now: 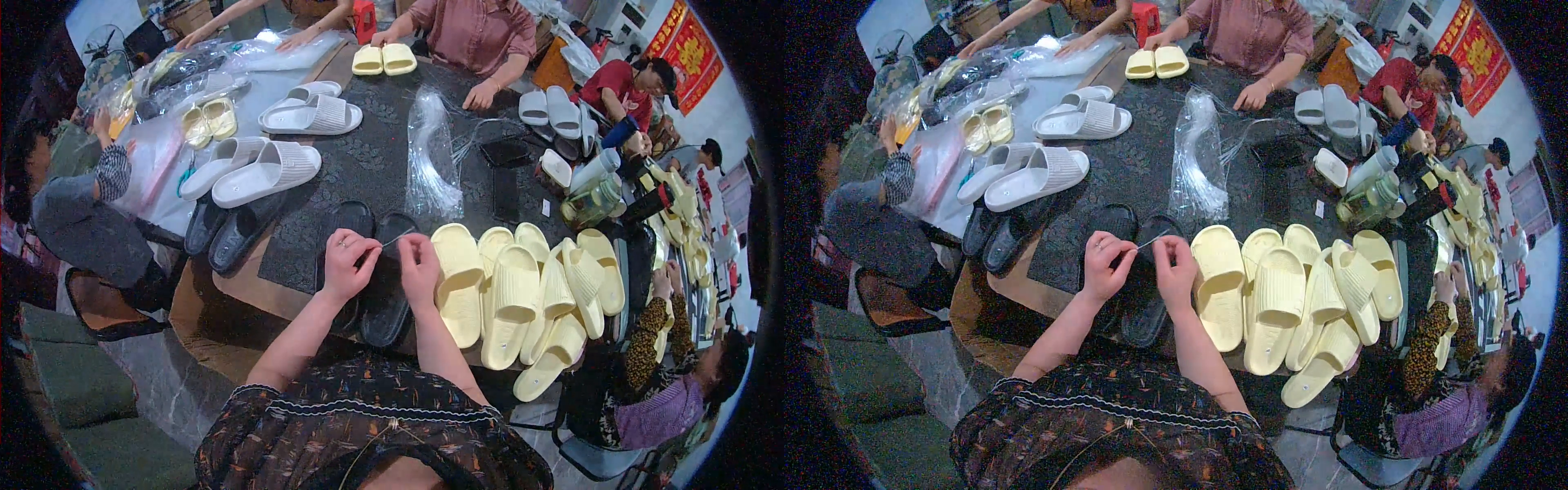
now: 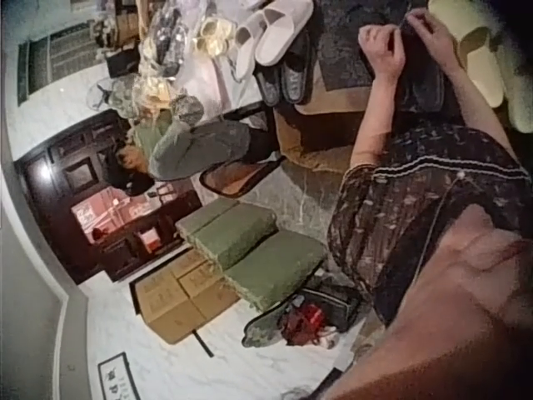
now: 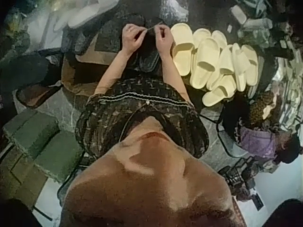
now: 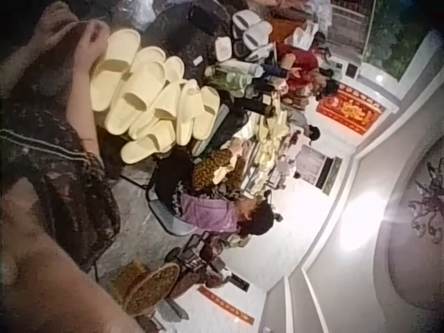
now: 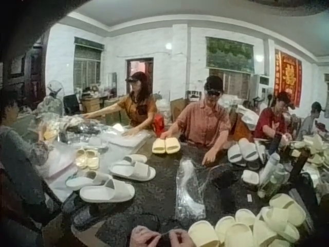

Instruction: The recorder is inspecting and cleaning plastic slippers at a production table in a factory environment.

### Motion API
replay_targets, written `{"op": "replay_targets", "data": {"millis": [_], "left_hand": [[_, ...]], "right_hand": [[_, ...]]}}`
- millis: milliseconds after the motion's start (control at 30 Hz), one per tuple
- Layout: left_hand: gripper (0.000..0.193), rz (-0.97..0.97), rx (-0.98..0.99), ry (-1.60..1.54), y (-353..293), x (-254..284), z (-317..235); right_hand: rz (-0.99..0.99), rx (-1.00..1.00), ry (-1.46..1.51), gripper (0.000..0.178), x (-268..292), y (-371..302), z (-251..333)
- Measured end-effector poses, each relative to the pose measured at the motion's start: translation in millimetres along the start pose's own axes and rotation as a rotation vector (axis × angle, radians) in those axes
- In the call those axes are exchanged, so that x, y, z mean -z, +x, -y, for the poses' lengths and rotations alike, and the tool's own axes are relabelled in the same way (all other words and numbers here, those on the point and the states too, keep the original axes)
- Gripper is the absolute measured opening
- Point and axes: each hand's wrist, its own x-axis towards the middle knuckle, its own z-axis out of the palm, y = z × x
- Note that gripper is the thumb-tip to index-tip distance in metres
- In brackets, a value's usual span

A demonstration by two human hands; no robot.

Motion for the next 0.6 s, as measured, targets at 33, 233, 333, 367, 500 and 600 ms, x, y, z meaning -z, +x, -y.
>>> {"op": "replay_targets", "data": {"millis": [33, 233, 333, 367, 500, 600], "left_hand": [[0.008, -0.004, -0.003, 0.002, -0.3, -0.2, 0.0], [0.008, -0.018, 0.004, 0.007, 1.4, 0.6, -2.8], [0.008, -0.015, -0.001, 0.009, 0.7, -1.3, 0.2], [0.008, -0.015, 0.000, 0.010, 0.6, -1.1, 0.1], [0.008, 0.001, 0.006, 0.010, 0.5, 1.2, -1.0], [0.008, -0.011, -0.005, 0.005, 1.0, 0.8, -1.7]], "right_hand": [[-0.072, -0.043, 0.139, 0.007, 0.7, 3.5, 1.3], [0.055, 0.166, -0.244, 0.009, 0.1, -2.1, 0.3], [-0.080, -0.084, 0.111, 0.009, 2.3, 5.7, -5.0], [-0.077, -0.093, 0.174, 0.009, 1.6, 7.1, -6.3], [0.074, 0.239, -0.276, 0.008, 0.5, -1.6, -0.6], [-0.001, 0.008, -0.015, 0.007, 2.2, 1.4, -0.1]]}}
